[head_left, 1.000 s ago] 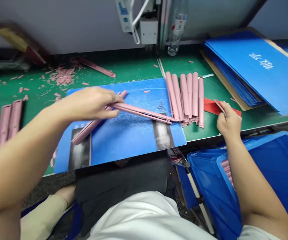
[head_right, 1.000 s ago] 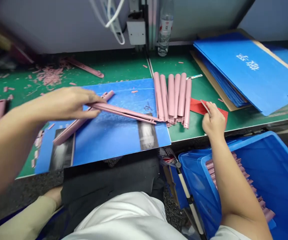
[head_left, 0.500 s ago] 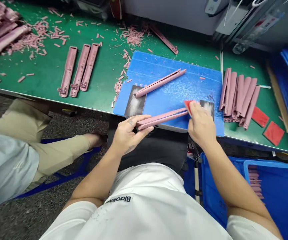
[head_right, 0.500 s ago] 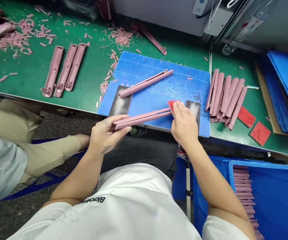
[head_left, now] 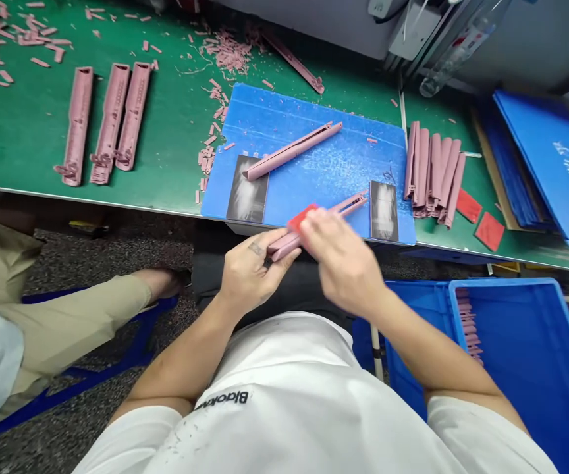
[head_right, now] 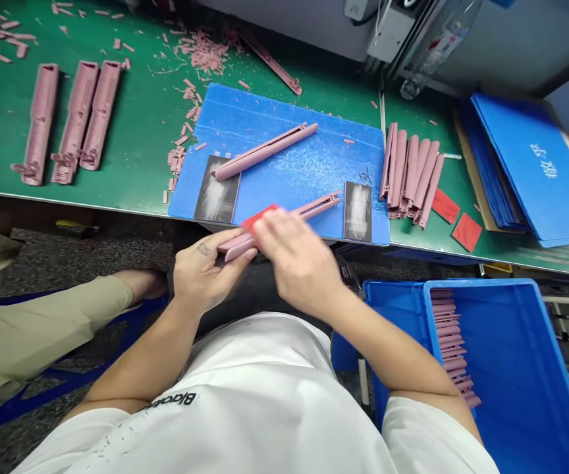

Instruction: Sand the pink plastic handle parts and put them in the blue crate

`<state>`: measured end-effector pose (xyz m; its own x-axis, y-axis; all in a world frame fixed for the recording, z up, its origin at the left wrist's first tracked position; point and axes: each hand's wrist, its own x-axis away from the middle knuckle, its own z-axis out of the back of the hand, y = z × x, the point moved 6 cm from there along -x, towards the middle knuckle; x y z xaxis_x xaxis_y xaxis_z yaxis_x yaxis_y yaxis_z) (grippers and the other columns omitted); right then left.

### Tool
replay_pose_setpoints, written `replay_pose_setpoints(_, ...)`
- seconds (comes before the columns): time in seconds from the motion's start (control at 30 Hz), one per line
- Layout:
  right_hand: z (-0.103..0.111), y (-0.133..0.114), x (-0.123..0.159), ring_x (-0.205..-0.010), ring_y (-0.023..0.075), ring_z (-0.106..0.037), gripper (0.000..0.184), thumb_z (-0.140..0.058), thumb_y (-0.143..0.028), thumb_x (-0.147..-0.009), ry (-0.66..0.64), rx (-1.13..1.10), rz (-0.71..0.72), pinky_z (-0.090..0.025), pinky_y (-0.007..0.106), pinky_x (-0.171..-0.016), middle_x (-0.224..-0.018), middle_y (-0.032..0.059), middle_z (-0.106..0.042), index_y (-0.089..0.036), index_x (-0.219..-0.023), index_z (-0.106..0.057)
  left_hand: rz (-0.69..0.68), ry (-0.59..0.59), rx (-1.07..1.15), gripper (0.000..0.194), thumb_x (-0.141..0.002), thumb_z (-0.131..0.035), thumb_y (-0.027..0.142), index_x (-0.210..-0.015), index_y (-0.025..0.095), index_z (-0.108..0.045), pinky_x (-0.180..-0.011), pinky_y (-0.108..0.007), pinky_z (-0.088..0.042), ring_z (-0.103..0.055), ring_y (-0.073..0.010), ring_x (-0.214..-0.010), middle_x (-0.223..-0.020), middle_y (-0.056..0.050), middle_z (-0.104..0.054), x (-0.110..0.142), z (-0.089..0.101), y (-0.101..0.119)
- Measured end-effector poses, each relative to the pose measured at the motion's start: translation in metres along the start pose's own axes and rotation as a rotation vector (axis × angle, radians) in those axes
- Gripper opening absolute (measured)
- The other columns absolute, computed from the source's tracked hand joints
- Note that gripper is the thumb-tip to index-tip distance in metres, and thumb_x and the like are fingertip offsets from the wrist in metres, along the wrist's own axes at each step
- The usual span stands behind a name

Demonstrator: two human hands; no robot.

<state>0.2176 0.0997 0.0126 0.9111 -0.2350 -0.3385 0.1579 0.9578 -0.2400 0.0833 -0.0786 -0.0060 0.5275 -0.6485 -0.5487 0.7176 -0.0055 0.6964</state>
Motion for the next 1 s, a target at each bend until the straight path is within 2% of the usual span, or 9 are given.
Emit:
replay_pose_setpoints(0.07, -0.002, 0.005, -0.002, -0.161, 0.0268, -0.046, 0.066, -0.036, -0.004, -0.1, -0.029, -0.023, -0.002, -0.037, 0.054, -0.139, -0.167, 0.0114, -0.054, -0.013, -0.16, -0.063, 0.013, 0.0, -0.007, 0.03, -0.102, -0.076, 0.042, -0.121, 0.02, -0.079, -0.09, -0.033, -0.068, -0.084, -0.0224, -0.092, -0.112, -0.008, -0.087, 0.001, 0.001, -0.001)
replay_pose_setpoints(0.17, -0.002, 0.04, -0.003, -0.151, 0.0319, -0.058, 0.067, -0.04, -0.004, -0.094, 0.001, 0.057, -0.286, -0.039, 0.062, -0.135, -0.155, 0.0137, -0.065, -0.014, -0.154, -0.069, 0.01, 0.007, 0.01, 0.027, -0.102, -0.076, 0.038, -0.122, 0.021, -0.079, -0.089, -0.032, -0.068, -0.083, -0.0215, -0.091, -0.111, -0.008, -0.087, 0.004, 0.002, 0.0)
replay_pose_setpoints(0.3, -0.008, 0.041, 0.001, -0.159, 0.0255, -0.048, 0.067, -0.039, -0.008, -0.1, -0.054, -0.014, -0.074, -0.035, 0.054, -0.139, -0.168, 0.0062, -0.054, -0.021, -0.162, -0.062, 0.006, -0.021, 0.014, 0.026, -0.102, -0.076, 0.037, -0.121, 0.021, -0.078, -0.086, -0.032, -0.067, -0.082, -0.0209, -0.087, -0.107, -0.007, -0.086, 0.006, 0.002, 0.0)
replay_pose_setpoints(0.47, -0.002, 0.082, 0.007, -0.156, 0.0313, -0.053, 0.07, -0.043, -0.009, -0.094, -0.027, 0.138, -0.286, -0.038, 0.065, -0.134, -0.162, 0.0118, -0.059, -0.017, -0.161, -0.061, -0.029, 0.007, 0.0, 0.024, -0.101, -0.074, 0.035, -0.118, 0.019, -0.076, -0.098, -0.035, -0.063, -0.078, -0.0227, -0.103, -0.113, -0.01, -0.08, -0.008, 0.009, -0.006)
replay_pose_setpoints(0.67, -0.021, 0.093, -0.005, -0.161, 0.0348, -0.044, 0.074, -0.045, -0.01, -0.095, 0.02, 0.148, -0.232, -0.033, 0.066, -0.135, -0.172, 0.0151, -0.048, -0.014, -0.169, -0.05, 0.197, -0.071, -0.073, 0.039, -0.104, -0.069, 0.052, -0.123, 0.02, -0.077, -0.087, -0.029, -0.059, -0.074, -0.019, -0.089, -0.108, -0.006, -0.082, -0.022, 0.015, -0.042)
replay_pose_setpoints(0.77, -0.026, 0.06, -0.011, -0.161, 0.0368, -0.044, 0.079, -0.045, -0.009, -0.095, 0.093, 0.133, -0.285, -0.034, 0.067, -0.135, -0.171, 0.0141, -0.048, -0.018, -0.173, -0.045, 0.173, -0.15, -0.041, 0.045, -0.101, -0.072, 0.051, -0.133, 0.02, -0.076, -0.088, -0.028, -0.06, -0.076, -0.0198, -0.093, -0.118, -0.008, -0.083, -0.018, 0.012, -0.039)
replay_pose_setpoints(0.9, -0.025, -0.037, -0.015, -0.168, 0.0272, -0.03, 0.09, -0.042, -0.006, -0.101, 0.088, -0.03, 0.133, -0.034, 0.056, -0.139, -0.179, 0.0049, -0.034, -0.03, -0.183, -0.014, 0.152, -0.132, -0.052, 0.036, -0.102, -0.07, 0.046, -0.125, 0.02, -0.08, -0.084, -0.028, -0.063, -0.079, -0.0202, -0.088, -0.107, -0.008, -0.085, -0.012, 0.011, -0.027)
replay_pose_setpoints(0.93, -0.026, -0.05, -0.015, -0.168, 0.0255, -0.029, 0.09, -0.042, -0.005, -0.103, 0.038, -0.064, 0.225, -0.032, 0.054, -0.14, -0.18, 0.0054, -0.033, -0.03, -0.183, -0.01, 0.156, -0.124, -0.053, 0.035, -0.102, -0.07, 0.047, -0.123, 0.02, -0.081, -0.083, -0.028, -0.063, -0.079, -0.0205, -0.087, -0.104, -0.007, -0.085, -0.011, 0.01, -0.025)
replay_pose_setpoints(1.0, -0.02, -0.045, -0.02, -0.165, 0.0267, -0.036, 0.085, -0.039, -0.004, -0.101, 0.055, -0.029, 0.168, -0.029, 0.058, -0.14, -0.174, 0.0091, -0.044, -0.025, -0.181, -0.024, 0.161, -0.099, -0.051, 0.037, -0.103, -0.07, 0.05, -0.12, 0.02, -0.082, -0.08, -0.028, -0.063, -0.08, -0.0203, -0.084, -0.1, -0.007, -0.085, -0.011, 0.01, -0.023)
